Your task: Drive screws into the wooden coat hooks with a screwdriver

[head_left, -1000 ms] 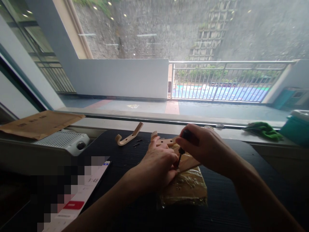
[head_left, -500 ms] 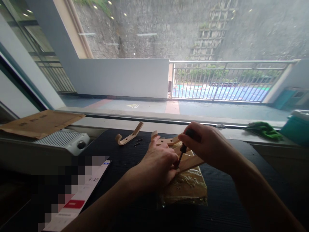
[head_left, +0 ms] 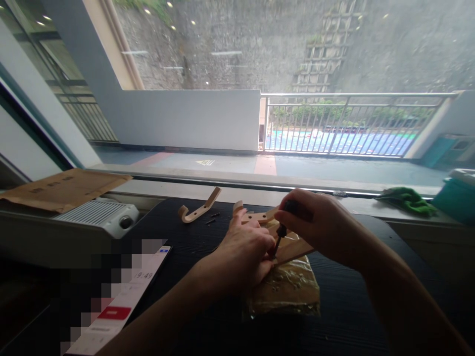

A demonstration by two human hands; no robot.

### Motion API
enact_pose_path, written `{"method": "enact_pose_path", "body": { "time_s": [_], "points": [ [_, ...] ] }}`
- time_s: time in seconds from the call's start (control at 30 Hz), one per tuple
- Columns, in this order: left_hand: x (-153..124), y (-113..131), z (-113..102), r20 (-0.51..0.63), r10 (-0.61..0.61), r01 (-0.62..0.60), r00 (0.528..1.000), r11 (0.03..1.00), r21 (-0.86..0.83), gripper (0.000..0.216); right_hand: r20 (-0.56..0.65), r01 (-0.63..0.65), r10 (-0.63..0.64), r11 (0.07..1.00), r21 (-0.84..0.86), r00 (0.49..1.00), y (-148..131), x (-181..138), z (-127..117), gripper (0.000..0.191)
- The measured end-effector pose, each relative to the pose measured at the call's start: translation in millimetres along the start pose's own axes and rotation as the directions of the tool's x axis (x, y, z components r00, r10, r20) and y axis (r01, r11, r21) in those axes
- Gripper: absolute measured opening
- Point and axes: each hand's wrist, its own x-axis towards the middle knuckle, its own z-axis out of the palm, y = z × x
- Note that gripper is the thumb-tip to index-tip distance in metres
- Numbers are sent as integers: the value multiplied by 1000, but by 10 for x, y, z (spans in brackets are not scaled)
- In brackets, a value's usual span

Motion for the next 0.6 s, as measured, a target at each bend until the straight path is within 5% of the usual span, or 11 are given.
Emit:
{"method": "enact_pose_path", "body": {
  "time_s": [0.17, 0.33, 0.47, 0.6],
  "points": [
    [6, -6, 18, -20, -3, 3, 1000, 1000, 11, 11, -28, -41, 40, 999, -16, 999, 7, 2, 49, 27],
    [-9, -2, 12, -8, 10, -10, 1000, 1000, 1, 11, 182, 37, -39, 999, 14, 982, -34, 21, -167, 16],
    [-20, 6, -12, -8, 14, -14, 1000, 1000, -2, 11, 475, 199, -135, 976, -87, 870, -141, 113, -405, 12],
    [-26, 1, -11, -6, 16, -16, 1000, 1000, -12, 12, 578, 307, -143, 931, -197, 803, -266, 208, -465, 16]
  ]
}}
